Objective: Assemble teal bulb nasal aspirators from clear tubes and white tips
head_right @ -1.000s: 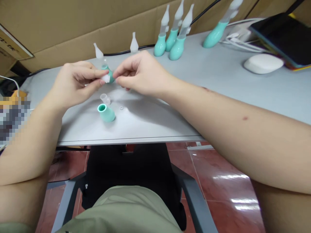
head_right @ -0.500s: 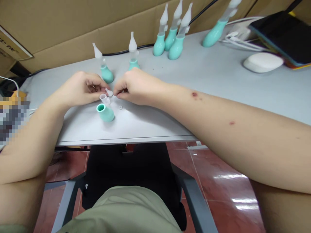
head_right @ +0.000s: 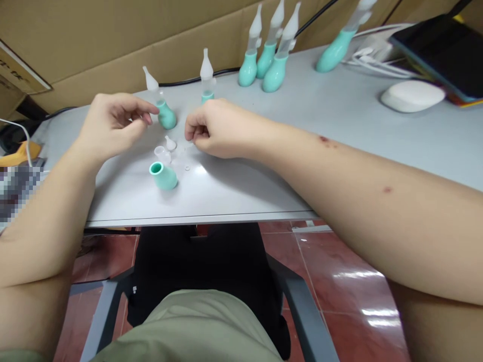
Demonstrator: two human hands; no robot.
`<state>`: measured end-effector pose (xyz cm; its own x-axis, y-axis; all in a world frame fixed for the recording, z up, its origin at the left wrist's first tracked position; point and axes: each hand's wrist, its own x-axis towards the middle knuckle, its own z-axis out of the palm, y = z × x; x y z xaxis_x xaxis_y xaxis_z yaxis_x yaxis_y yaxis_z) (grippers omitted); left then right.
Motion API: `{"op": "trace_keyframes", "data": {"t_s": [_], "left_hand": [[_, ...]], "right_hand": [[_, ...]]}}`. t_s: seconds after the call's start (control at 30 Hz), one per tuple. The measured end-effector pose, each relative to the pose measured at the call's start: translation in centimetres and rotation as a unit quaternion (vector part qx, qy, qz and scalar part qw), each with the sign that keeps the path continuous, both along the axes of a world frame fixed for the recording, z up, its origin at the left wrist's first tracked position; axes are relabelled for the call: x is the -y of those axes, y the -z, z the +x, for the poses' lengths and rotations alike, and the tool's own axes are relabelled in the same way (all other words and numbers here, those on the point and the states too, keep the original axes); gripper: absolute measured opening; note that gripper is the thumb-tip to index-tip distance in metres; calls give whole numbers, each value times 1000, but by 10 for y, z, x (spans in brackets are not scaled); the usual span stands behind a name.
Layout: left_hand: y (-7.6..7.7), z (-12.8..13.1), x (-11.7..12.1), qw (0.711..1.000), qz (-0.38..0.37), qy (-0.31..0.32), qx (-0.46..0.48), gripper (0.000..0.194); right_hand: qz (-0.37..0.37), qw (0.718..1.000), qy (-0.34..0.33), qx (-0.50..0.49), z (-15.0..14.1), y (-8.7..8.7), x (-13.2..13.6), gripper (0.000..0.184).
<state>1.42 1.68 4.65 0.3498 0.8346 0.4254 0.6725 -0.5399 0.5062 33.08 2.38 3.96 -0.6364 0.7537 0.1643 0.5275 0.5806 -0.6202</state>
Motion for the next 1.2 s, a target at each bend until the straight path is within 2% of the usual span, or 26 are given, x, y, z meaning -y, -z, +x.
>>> {"op": "trace_keyframes", "data": {"t_s": [0.1, 0.2, 0.3, 0.37, 0.47, 0.53, 0.6, 0.67, 0.73, 0.83, 0.9, 1.0, 1.07, 1.13, 1.2], "left_hand": [[0, -1, -9, 995, 90, -44, 7, 58], [5, -5, -25, 984, 152, -57, 75, 85], [17, -6, -41, 987, 104, -52, 113, 95], [26, -4, -49, 994, 41, -52, 85, 89], [33, 2, -53, 999, -8, -31, 44, 55], [32, 5, -51, 999, -24, -7, 39, 40], [28, 7, -47, 998, -21, 6, 60, 40], [24, 7, -45, 996, 9, 18, 91, 54], [22, 6, -46, 991, 68, 41, 111, 71], [20, 7, -46, 975, 175, 89, 107, 87], [16, 13, -37, 969, 201, 105, 102, 91], [3, 31, -7, 985, 133, 66, 92, 63], [-6, 43, 13, 993, 81, 48, 71, 43], [-11, 52, 26, 995, 80, 30, 61, 38], [-10, 55, 29, 994, 88, 33, 52, 33]], "right_hand": [[5, 1000, -5, 5, 0, -2, 2, 10], [2, 1000, 1, 20, -2, -4, 4, 10], [3, 1000, 4, 19, -3, -6, 5, 10], [6, 1000, 5, 9, -3, -7, 5, 10], [1, 1000, 13, 6, -5, -9, 7, 14], [-5, 1000, 29, 7, -6, -12, 9, 19], [-10, 999, 44, -11, -6, -14, 12, 20], [-7, 997, 55, -55, -5, -17, 15, 15], [4, 992, 67, -109, -3, -20, 18, 10], [17, 978, 73, -196, 0, -22, 20, 28], [18, 963, 57, -263, -1, -21, 20, 43], [22, 939, 4, -343, -5, -17, 19, 53], [25, 934, -21, -356, -8, -14, 19, 47], [24, 937, -22, -347, -9, -13, 21, 36], [24, 941, -10, -338, -9, -12, 23, 28]]}}
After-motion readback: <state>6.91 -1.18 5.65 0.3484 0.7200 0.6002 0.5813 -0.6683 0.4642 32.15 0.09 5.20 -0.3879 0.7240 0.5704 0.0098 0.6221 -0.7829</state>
